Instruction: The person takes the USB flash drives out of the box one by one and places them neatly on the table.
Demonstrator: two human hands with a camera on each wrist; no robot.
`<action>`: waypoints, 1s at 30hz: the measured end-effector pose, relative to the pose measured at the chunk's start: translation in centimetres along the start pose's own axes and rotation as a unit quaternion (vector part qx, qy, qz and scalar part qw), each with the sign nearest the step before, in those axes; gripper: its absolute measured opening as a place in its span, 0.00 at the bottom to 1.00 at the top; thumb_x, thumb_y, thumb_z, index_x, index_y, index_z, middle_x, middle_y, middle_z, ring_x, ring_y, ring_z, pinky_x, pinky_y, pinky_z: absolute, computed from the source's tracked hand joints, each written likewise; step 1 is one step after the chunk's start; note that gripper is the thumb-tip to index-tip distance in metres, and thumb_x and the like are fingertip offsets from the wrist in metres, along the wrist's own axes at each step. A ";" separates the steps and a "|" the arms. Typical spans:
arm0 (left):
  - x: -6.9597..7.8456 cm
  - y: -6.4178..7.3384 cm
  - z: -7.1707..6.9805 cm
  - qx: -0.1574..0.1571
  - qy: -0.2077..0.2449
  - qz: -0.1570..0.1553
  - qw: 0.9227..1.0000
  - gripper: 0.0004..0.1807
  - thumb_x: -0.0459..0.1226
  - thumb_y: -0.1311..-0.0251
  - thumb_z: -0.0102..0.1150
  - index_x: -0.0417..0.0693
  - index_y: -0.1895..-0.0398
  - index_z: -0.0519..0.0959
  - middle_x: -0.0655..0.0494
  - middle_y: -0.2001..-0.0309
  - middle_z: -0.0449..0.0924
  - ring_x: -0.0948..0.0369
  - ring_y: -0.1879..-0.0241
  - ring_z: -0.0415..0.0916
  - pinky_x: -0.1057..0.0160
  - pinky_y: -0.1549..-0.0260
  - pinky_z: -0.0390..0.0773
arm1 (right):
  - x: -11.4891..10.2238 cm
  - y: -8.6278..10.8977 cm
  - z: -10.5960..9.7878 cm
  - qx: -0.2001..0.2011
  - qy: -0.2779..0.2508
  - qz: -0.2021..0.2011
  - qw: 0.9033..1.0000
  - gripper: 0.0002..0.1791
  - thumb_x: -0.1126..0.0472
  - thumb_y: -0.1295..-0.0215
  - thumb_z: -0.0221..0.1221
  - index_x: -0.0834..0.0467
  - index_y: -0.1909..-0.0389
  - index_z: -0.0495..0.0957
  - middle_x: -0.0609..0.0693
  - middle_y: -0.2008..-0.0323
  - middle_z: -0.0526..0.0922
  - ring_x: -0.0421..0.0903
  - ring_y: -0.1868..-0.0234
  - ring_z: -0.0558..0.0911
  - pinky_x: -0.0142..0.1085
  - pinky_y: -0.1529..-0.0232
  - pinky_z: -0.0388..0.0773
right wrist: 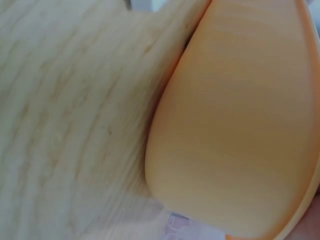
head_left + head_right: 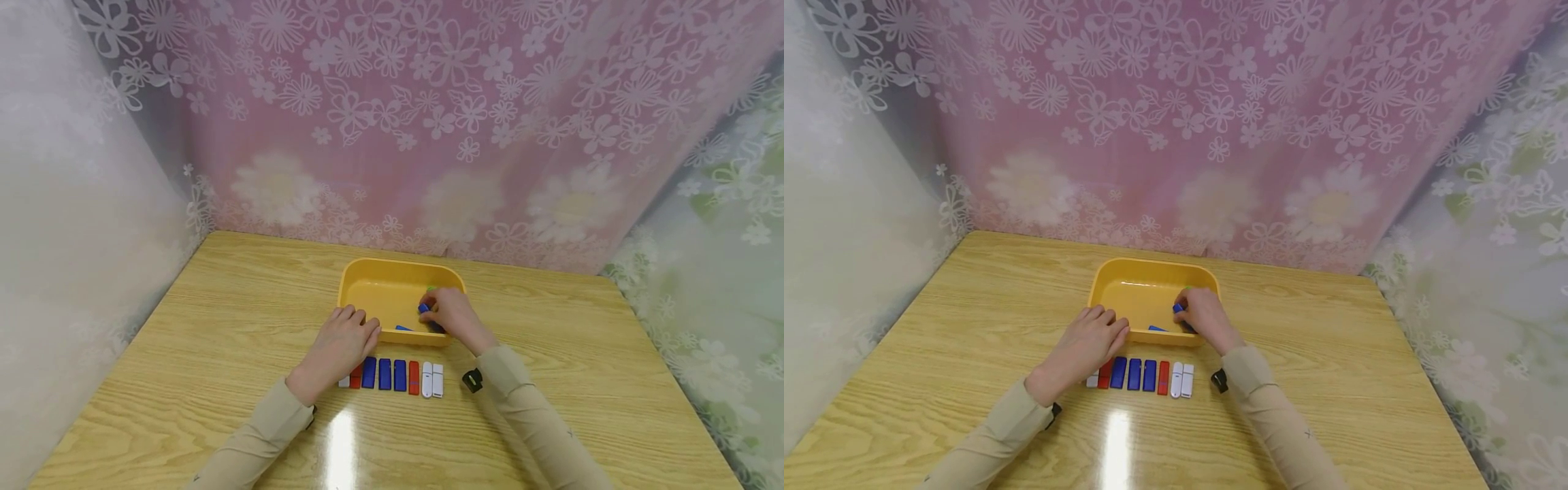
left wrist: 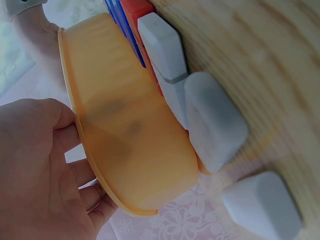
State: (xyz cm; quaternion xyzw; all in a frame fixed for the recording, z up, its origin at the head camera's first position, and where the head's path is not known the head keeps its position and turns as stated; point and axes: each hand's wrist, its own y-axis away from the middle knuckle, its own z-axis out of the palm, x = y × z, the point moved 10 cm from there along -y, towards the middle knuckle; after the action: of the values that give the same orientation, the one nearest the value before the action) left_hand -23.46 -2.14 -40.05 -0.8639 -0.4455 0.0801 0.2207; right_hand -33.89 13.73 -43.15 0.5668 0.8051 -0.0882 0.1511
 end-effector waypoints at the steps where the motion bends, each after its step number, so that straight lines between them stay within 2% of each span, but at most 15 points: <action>1: 0.0 0.0 0.0 -0.001 0.000 0.000 1.000 0.12 0.42 0.25 0.53 0.51 0.68 0.78 0.55 0.72 0.76 0.55 0.68 0.68 0.58 0.63 0.71 | 0.0 0.0 -0.2 0.009 -0.004 0.000 1.000 0.11 0.58 0.39 0.72 0.58 0.58 0.87 0.50 0.66 0.88 0.46 0.66 0.85 0.41 0.61 0.82; 5: 0.0 0.0 0.1 -0.004 0.002 -0.002 1.000 0.12 0.42 0.25 0.53 0.51 0.68 0.79 0.55 0.72 0.75 0.55 0.68 0.67 0.58 0.62 0.71 | -0.1 0.3 -1.2 0.051 -0.032 -0.006 0.998 0.09 0.59 0.37 0.70 0.57 0.58 0.85 0.50 0.65 0.87 0.46 0.68 0.84 0.42 0.62 0.81; 8: 0.0 0.0 0.2 -0.006 0.002 -0.002 1.000 0.12 0.42 0.25 0.53 0.51 0.68 0.79 0.55 0.72 0.75 0.55 0.68 0.67 0.59 0.62 0.71 | 0.1 0.8 -2.1 0.079 -0.072 0.002 0.994 0.10 0.60 0.35 0.69 0.57 0.55 0.83 0.52 0.63 0.87 0.48 0.68 0.84 0.42 0.64 0.82; 11: 0.0 0.0 0.2 -0.005 0.004 -0.002 1.000 0.12 0.42 0.24 0.53 0.50 0.68 0.79 0.55 0.72 0.75 0.55 0.68 0.67 0.58 0.63 0.71 | 0.5 1.4 -3.0 0.094 -0.124 0.017 0.988 0.12 0.62 0.33 0.67 0.58 0.50 0.82 0.55 0.59 0.85 0.52 0.65 0.86 0.42 0.67 0.84; 15: -0.1 0.0 0.1 -0.007 0.005 -0.005 1.000 0.12 0.42 0.24 0.53 0.50 0.68 0.79 0.55 0.72 0.75 0.55 0.69 0.67 0.58 0.62 0.71 | 0.7 2.6 -3.9 0.100 -0.181 0.027 0.978 0.16 0.65 0.31 0.64 0.59 0.44 0.81 0.59 0.54 0.84 0.56 0.61 0.86 0.45 0.65 0.86; 18: -0.1 0.0 0.1 -0.008 0.006 -0.007 1.000 0.12 0.42 0.24 0.53 0.51 0.68 0.78 0.55 0.72 0.75 0.55 0.68 0.67 0.58 0.62 0.71 | 0.8 3.9 -4.6 0.115 -0.193 0.017 0.974 0.18 0.67 0.32 0.64 0.59 0.41 0.80 0.59 0.53 0.84 0.56 0.58 0.86 0.46 0.61 0.85; 22: 0.0 -0.1 0.1 -0.006 0.007 -0.007 1.000 0.12 0.42 0.24 0.53 0.51 0.69 0.78 0.55 0.72 0.75 0.55 0.68 0.67 0.58 0.63 0.71 | 1.0 5.9 -5.5 0.138 -0.209 -0.002 0.968 0.19 0.67 0.33 0.65 0.60 0.41 0.80 0.60 0.53 0.84 0.55 0.60 0.87 0.43 0.61 0.85; 25: 0.0 -0.1 0.1 -0.005 0.007 -0.006 1.000 0.12 0.42 0.24 0.53 0.51 0.69 0.78 0.55 0.72 0.75 0.55 0.68 0.67 0.58 0.63 0.71 | 1.2 7.5 -6.0 0.142 -0.232 -0.006 0.962 0.19 0.67 0.33 0.65 0.60 0.42 0.80 0.60 0.52 0.84 0.54 0.61 0.87 0.37 0.65 0.84; 30: 0.0 0.0 0.1 -0.001 0.009 -0.003 1.000 0.12 0.41 0.24 0.53 0.50 0.69 0.78 0.55 0.73 0.75 0.55 0.69 0.67 0.58 0.63 0.72 | 1.2 10.0 -5.4 0.116 -0.273 -0.004 0.955 0.18 0.66 0.33 0.65 0.58 0.43 0.81 0.59 0.52 0.83 0.51 0.62 0.87 0.39 0.64 0.85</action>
State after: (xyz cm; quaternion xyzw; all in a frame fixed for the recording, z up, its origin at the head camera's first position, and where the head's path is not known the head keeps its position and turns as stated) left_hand -23.49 -2.09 -40.09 -0.8634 -0.4463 0.0711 0.2242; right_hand -25.63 19.95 -38.23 0.5315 0.7194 -0.3331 0.2983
